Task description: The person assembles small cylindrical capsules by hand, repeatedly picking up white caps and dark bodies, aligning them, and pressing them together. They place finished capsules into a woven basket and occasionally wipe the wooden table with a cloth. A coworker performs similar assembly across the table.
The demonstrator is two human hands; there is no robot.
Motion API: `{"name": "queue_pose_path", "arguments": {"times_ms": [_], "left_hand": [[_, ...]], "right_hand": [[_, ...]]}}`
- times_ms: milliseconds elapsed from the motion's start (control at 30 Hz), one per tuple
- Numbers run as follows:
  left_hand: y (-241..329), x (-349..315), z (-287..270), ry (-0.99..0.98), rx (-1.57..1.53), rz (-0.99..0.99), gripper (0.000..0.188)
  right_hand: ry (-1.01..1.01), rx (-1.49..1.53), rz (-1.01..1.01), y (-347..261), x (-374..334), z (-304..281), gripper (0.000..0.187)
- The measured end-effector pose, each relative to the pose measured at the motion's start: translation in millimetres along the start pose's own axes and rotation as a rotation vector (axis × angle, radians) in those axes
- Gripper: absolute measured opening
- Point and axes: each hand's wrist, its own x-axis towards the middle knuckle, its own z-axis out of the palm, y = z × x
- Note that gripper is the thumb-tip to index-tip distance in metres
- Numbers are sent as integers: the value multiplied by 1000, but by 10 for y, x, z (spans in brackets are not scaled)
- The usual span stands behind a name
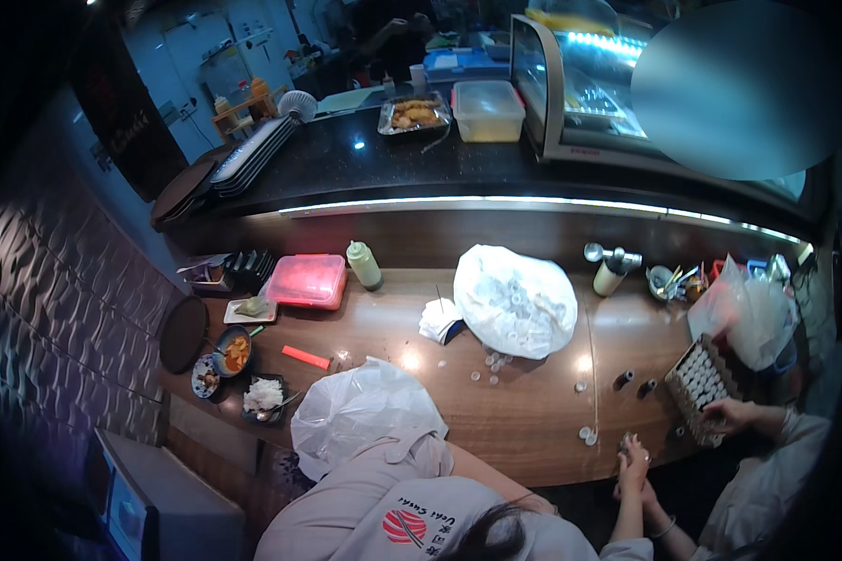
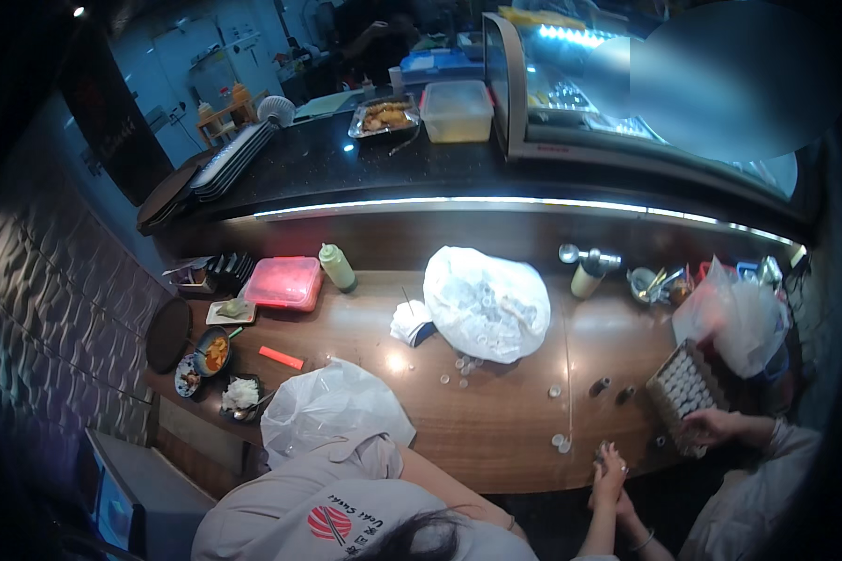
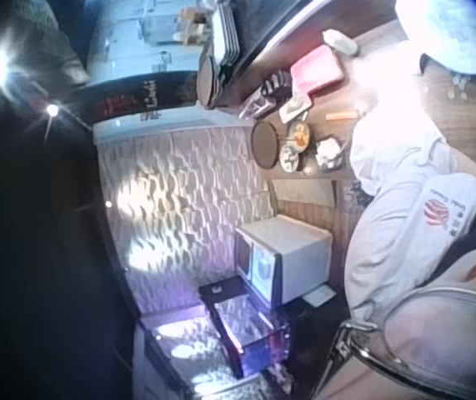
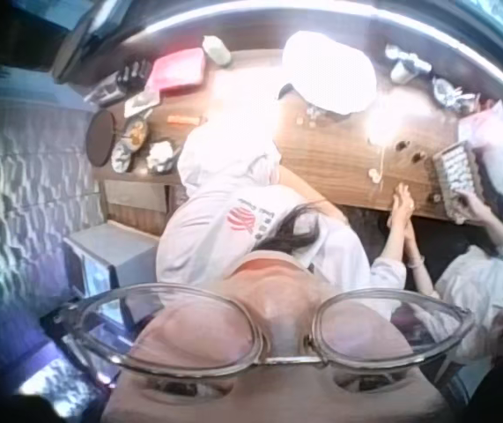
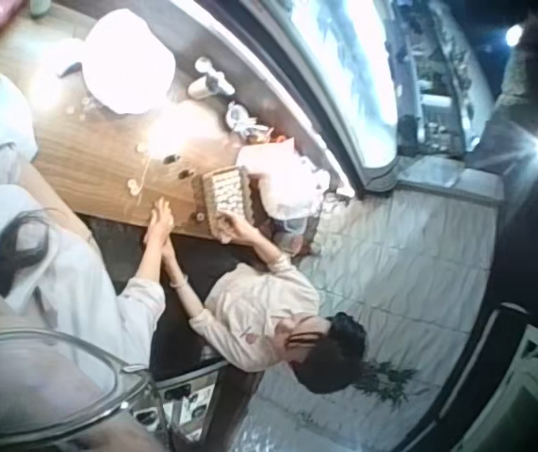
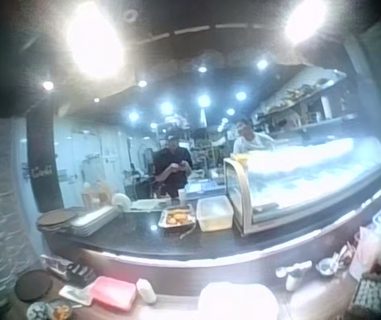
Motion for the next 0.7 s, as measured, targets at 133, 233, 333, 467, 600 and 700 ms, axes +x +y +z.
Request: {"name": "queue_pose_path", "arguments": {"times_ms": [133,233,333,467,600,700], "left_hand": [[-157,-15,-7,-14,44,7,29],[-216,-97,-41,-5,63,1,30],[-253,-251,-85,26,84,-10,30],[-291,-583,-185,162,103,-78,31],[-177,-1035,-358,393,113,-210,31],[-176,-1392,-402,545,54,-309,31]], "right_hand": [[26,-13,7,-3,137,92,56],[11,-20,37,-46,171,84,55],[-44,-8,67,-80,185,13,56],[-94,37,157,-99,248,-26,55],[-113,-9,203,-147,237,13,57],[-132,-34,202,-182,251,65,59]]}}
